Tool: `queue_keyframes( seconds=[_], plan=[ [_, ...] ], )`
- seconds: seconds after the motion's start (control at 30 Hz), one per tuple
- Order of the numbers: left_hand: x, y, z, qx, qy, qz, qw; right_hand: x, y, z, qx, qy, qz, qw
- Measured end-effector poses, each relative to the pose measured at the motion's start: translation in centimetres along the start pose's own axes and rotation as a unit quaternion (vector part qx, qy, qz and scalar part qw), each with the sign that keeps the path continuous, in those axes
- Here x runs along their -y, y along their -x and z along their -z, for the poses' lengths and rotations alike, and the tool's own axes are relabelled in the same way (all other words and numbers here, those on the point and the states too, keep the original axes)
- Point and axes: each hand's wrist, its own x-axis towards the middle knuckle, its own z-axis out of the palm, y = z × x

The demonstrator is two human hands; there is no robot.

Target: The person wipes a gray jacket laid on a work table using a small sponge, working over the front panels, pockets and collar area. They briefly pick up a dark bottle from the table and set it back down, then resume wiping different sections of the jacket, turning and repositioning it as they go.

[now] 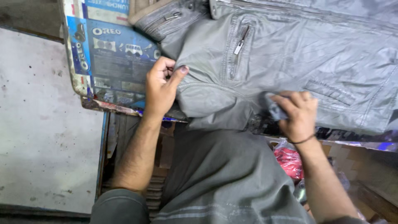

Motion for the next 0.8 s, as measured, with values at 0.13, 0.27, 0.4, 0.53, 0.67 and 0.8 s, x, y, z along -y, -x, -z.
queue_keyframes(
  seconds=[0.13, 0.27, 0.4, 0.53, 0.67, 0.8],
  plan=[
    [2.1, -0.1, -0.2, 0.047, 0.107, 0.018, 0.993, 4.4, -4.1, -2.6, -0.037, -0.079, 0.071, 0.994],
    [2.1, -0.5, 0.9, 0.078, 0.082, 0.020, 0.993, 7.2, -5.7, -3.3, -0.047, -0.066, 0.055, 0.995],
    [-0.3, -0.9, 1.5, 0.050, -0.141, -0.041, 0.988, 5.9, -3.4, 0.7, 0.018, 0.055, -0.049, 0.997],
    [-3.0, -0.7, 1.0, -0.013, -0.371, -0.222, 0.902, 6.0, -2.2, 1.6, 0.012, 0.089, -0.090, 0.992],
    [-3.4, -2.1, -0.2, 0.020, -0.418, -0.173, 0.891, 8.3, -4.1, -3.4, -0.018, -0.019, -0.022, 0.999],
    [-3.7, -2.8, -0.1, 0.042, -0.348, -0.131, 0.927, 8.4, -5.5, -4.2, -0.011, -0.028, -0.004, 1.000]
  ],
)
